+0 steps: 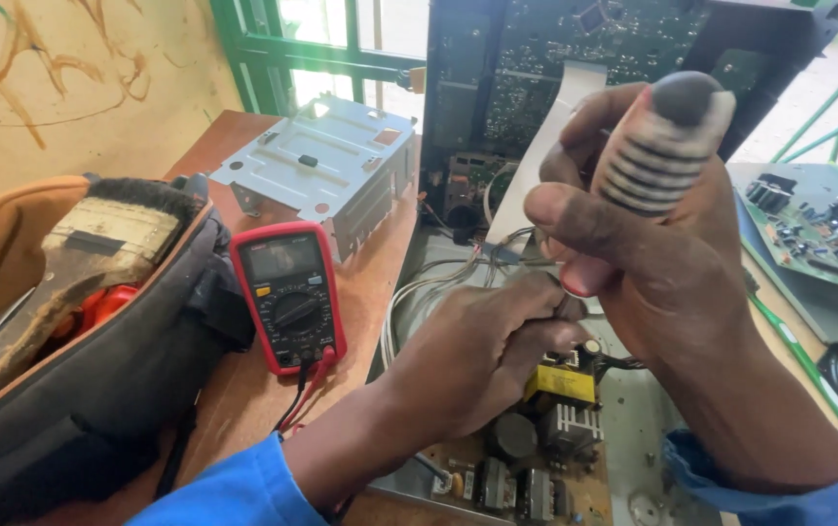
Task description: Removing a power supply circuit board from an electronic device chassis and cleaning it with a brush and solvent.
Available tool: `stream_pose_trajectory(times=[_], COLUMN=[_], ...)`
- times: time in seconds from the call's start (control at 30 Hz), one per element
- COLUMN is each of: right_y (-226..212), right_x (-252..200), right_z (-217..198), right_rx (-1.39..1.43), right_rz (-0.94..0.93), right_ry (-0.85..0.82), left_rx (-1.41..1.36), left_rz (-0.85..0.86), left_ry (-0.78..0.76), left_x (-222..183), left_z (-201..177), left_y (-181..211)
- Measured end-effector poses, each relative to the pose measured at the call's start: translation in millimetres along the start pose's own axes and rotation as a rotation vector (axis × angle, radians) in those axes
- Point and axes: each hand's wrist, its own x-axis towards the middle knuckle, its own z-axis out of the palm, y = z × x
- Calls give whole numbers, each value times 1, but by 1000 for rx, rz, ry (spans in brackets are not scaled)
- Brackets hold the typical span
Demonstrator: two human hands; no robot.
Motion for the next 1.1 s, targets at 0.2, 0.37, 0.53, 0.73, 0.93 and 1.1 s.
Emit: stream_pose_trajectory(times=[0.2, 0.37, 0.53, 0.73, 0.93, 1.1], right_y=[6, 8, 2, -16, -20, -19], right_x=[-2, 2, -2, -6, -1, 4], right_z=[3, 1, 9, 8, -2, -10], right_rx=[15, -56, -73, -148, 15, 22], right_rz=[57, 43, 60, 2, 30, 67], right_ry=[60, 10, 3, 97, 21, -16], left_rx=[31, -114, -130, 32, 38, -132], left_rz=[-88, -11, 53, -75, 9, -83], left_ry=[200, 37, -46, 112, -91, -225], left_x=[0, 0, 2, 6, 15, 24], left_z=[-13, -18, -26, -15, -18, -21], left_y=[18, 3, 0, 5, 8, 20])
